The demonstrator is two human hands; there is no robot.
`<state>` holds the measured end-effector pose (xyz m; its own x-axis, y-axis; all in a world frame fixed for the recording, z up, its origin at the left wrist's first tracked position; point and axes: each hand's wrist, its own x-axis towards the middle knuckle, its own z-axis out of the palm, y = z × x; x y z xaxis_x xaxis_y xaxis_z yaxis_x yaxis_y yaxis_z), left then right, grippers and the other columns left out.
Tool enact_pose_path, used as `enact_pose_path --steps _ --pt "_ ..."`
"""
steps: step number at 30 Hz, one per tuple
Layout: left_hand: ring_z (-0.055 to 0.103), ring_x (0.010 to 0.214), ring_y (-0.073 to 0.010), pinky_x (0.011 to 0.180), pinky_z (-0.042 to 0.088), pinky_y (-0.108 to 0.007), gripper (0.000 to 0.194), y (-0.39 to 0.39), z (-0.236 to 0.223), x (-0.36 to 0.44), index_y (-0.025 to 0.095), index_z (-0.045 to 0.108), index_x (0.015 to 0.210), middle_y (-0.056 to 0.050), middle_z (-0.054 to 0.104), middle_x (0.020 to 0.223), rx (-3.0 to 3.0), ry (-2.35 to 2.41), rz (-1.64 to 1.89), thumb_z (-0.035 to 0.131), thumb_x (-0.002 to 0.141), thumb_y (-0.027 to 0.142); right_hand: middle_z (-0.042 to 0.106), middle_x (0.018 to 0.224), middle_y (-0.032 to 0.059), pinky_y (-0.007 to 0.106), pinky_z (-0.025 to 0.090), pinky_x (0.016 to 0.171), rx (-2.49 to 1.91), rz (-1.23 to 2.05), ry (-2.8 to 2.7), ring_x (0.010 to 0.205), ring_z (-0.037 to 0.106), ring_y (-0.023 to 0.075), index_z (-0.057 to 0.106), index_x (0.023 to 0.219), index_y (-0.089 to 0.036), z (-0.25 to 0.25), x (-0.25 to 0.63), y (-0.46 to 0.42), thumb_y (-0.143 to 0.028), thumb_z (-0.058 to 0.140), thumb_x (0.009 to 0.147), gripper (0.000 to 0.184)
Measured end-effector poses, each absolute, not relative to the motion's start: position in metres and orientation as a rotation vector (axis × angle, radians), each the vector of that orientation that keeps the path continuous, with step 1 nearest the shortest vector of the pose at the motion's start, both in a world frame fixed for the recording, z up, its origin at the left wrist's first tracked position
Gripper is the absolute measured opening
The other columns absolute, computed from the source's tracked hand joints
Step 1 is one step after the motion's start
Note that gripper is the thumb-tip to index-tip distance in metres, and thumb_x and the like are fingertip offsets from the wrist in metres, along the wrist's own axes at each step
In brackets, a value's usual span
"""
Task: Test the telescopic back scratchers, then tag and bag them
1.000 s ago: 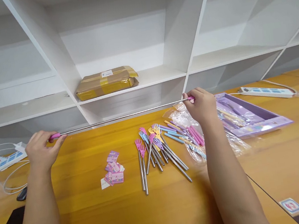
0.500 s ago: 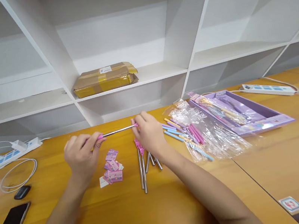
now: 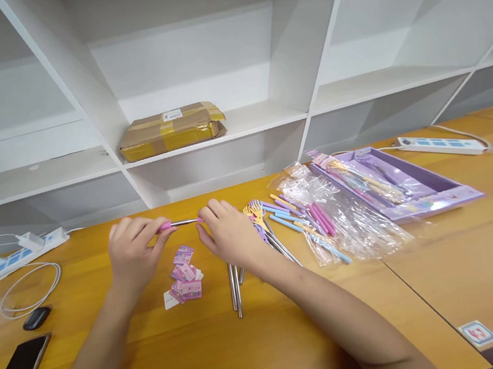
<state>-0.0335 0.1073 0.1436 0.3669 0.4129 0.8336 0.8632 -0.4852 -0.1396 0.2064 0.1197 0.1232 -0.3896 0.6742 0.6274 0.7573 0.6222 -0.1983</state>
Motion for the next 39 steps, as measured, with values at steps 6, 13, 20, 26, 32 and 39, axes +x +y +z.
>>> enact_pose_path --steps 6,13,20,26,32,39 --pt "0.058 0.078 -0.0212 0.075 0.035 -0.038 0.013 0.107 0.154 -0.048 0.028 0.076 0.095 0.0 0.076 0.082 -2.106 -1.16 -0.975 0.073 0.102 0.039 0.069 0.11 0.0074 0.036 0.046 0.077 -1.009 -0.029 -2.268 0.097 0.06 0.0232 0.065 0.119 -0.024 0.139 0.215 0.117 -0.034 0.04 0.117 0.026" --pt "0.059 0.079 -0.0211 0.079 0.037 -0.039 0.016 0.1 0.158 -0.04 0.027 0.074 0.093 0.0 0.075 0.08 -2.136 -1.113 -0.984 0.071 0.103 0.04 0.067 0.096 0.0072 0.036 0.042 0.078 -0.801 -0.081 -2.245 0.088 0.056 0.0226 0.064 0.104 -0.021 0.135 0.218 0.122 -0.032 0.046 0.115 0.024" --pt "0.059 0.081 -0.0223 0.082 0.034 -0.041 0.021 0.105 0.151 -0.035 0.028 0.072 0.092 0.0 0.075 0.078 -2.093 -1.092 -0.993 0.066 0.105 0.043 0.066 0.089 0.0031 0.034 0.04 0.077 -0.832 0.002 -2.26 0.08 0.056 0.0193 0.063 0.097 -0.023 0.14 0.22 0.119 -0.033 0.044 0.115 0.029" --pt "0.055 0.091 -0.0286 0.085 0.025 -0.046 0.041 0.137 0.155 -0.117 0.027 0.077 0.088 -0.008 0.074 0.08 -1.916 -1.334 -0.99 0.055 0.106 0.057 0.068 0.097 0.0075 0.04 0.043 0.087 -0.843 -0.13 -2.217 0.092 0.056 0.0246 0.069 0.098 -0.024 0.148 0.284 0.169 -0.041 0.043 0.114 0.035" --pt "0.048 0.099 -0.0304 0.089 0.024 -0.044 0.05 0.147 0.156 -0.238 0.023 0.075 0.087 -0.007 0.068 0.077 -1.834 -1.598 -0.965 0.051 0.103 0.065 0.07 0.101 0.0116 0.048 0.042 0.092 -0.981 -0.205 -2.056 0.095 0.053 0.0292 0.075 0.094 -0.026 0.133 0.392 0.221 -0.057 0.045 0.111 0.047" --pt "0.047 0.091 -0.027 0.084 0.026 -0.039 0.051 0.15 0.156 -0.229 0.023 0.074 0.086 -0.007 0.068 0.077 -1.887 -1.593 -0.912 0.048 0.105 0.062 0.064 0.104 0.0123 0.05 0.046 0.094 -1.161 -0.182 -1.911 0.102 0.058 0.0313 0.076 0.096 -0.027 0.127 0.437 0.218 -0.062 0.048 0.106 0.046"
